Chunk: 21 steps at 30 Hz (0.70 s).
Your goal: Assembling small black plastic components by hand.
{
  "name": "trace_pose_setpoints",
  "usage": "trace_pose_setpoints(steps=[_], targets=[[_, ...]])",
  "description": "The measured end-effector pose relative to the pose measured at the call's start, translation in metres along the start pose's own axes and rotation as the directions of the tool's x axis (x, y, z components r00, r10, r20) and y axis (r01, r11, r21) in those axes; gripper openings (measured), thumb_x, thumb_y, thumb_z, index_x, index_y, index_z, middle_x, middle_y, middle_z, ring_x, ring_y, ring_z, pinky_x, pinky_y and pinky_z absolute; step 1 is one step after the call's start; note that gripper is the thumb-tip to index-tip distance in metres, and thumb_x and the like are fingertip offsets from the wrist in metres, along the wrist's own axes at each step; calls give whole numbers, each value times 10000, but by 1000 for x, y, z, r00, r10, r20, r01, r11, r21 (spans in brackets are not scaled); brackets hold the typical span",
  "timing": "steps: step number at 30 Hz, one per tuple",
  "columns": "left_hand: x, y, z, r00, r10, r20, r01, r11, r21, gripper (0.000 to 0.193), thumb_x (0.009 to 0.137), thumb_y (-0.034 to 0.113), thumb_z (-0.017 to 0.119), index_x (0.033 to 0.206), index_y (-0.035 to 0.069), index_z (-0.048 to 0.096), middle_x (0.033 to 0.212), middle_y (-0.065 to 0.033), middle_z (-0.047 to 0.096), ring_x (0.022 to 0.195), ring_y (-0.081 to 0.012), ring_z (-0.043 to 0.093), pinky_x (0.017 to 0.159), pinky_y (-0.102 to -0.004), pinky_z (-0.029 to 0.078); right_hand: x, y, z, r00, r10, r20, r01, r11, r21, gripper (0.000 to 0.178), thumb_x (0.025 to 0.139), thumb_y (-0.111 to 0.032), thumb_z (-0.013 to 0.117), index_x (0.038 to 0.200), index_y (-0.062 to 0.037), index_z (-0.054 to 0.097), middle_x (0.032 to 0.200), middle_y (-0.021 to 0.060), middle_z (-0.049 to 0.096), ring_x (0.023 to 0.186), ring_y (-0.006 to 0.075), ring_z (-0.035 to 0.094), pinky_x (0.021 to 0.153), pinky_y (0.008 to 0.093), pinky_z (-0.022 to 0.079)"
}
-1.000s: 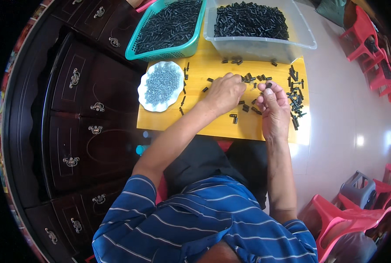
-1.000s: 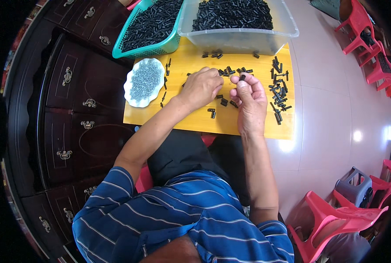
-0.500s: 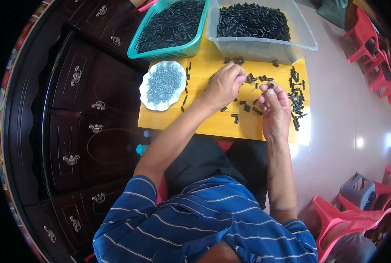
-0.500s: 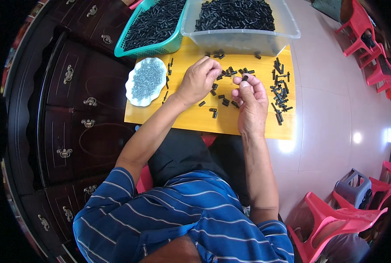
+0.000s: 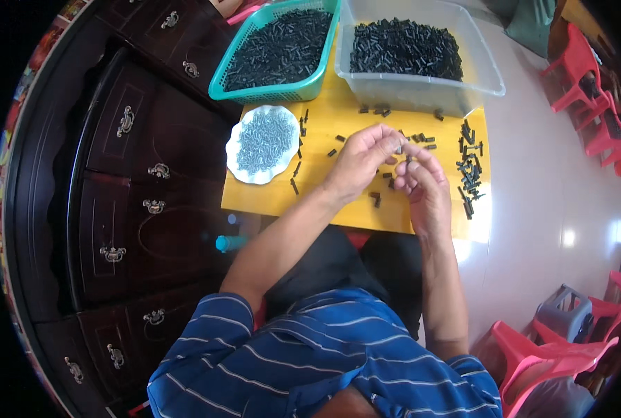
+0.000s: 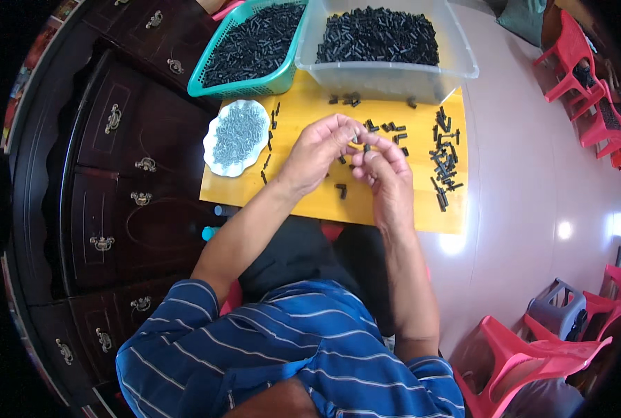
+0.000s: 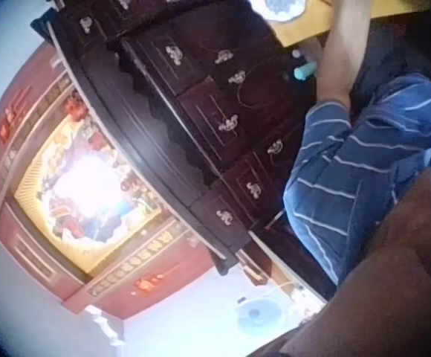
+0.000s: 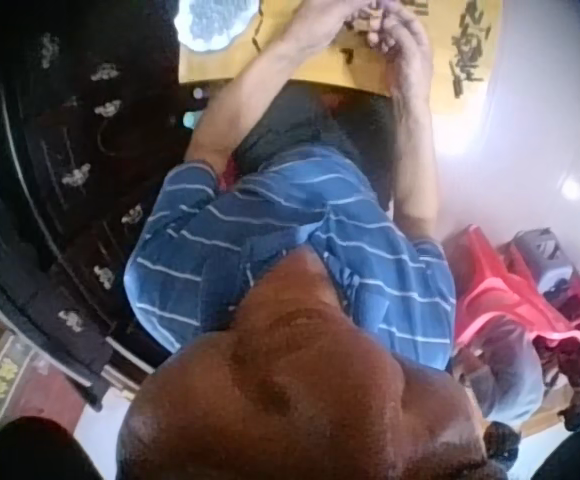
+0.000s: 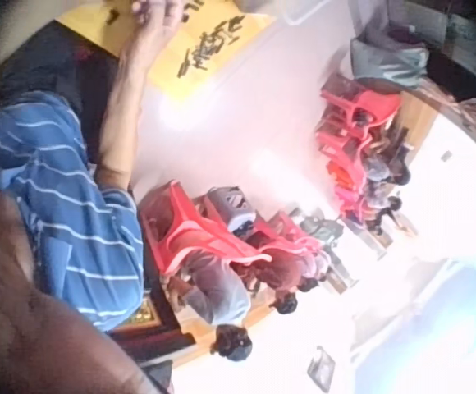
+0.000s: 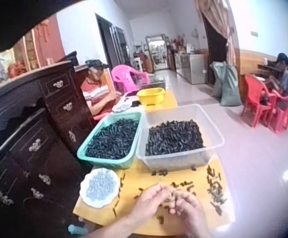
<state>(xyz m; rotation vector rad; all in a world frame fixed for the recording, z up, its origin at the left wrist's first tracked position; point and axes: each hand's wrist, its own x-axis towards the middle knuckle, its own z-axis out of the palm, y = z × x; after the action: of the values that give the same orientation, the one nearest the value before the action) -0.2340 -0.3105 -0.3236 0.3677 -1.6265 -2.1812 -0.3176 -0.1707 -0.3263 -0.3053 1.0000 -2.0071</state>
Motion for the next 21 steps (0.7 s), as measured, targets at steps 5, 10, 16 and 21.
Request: trace_pose_setpoints(steps=[5, 10, 16, 21], targets=[[-13, 7, 18, 998, -46, 48, 48, 997, -63, 234, 1082, 193, 538, 1194, 0, 611, 1004, -34, 650, 774, -78, 609, 688, -226, 524, -3, 11, -6, 999, 20, 37, -20, 1000, -5, 180, 1034, -149, 584, 1161, -32, 632, 849, 36, 640, 752, 110, 591, 705, 240, 484], [-19, 3, 20, 997, 24, 70, -27, 999, 44, 165, 1079, 137, 525, 1110, -10, 595, 931, -25, 614, 708, -74, 593, 643, -224, 502, -8, 14, -7, 998, 57, 40, -57, 998, 9, 162, 1048, -229, 604, 1035, -73, 646, 793, -10, 600, 697, 85, 545, 683, 225, 472], [-23, 20, 17, 960, 279, 16, -241, 797, 553, 99, 996, 92, 610, 997, 3, 653, 903, -63, 672, 761, -136, 652, 704, -286, 530, -6, 12, -7, 998, -20, 55, 28, 991, -135, 152, 1042, -217, 618, 1008, -72, 647, 780, -14, 597, 699, 76, 533, 675, 219, 448], [-27, 27, 13, 929, 366, 48, -293, 653, 699, 79, 936, 88, 643, 946, 11, 662, 871, -135, 679, 788, -289, 674, 731, -374, 529, -5, 17, -5, 994, -74, 84, 91, 972, -218, 147, 1033, -198, 635, 992, -58, 653, 793, -10, 617, 713, 67, 532, 677, 217, 434]])
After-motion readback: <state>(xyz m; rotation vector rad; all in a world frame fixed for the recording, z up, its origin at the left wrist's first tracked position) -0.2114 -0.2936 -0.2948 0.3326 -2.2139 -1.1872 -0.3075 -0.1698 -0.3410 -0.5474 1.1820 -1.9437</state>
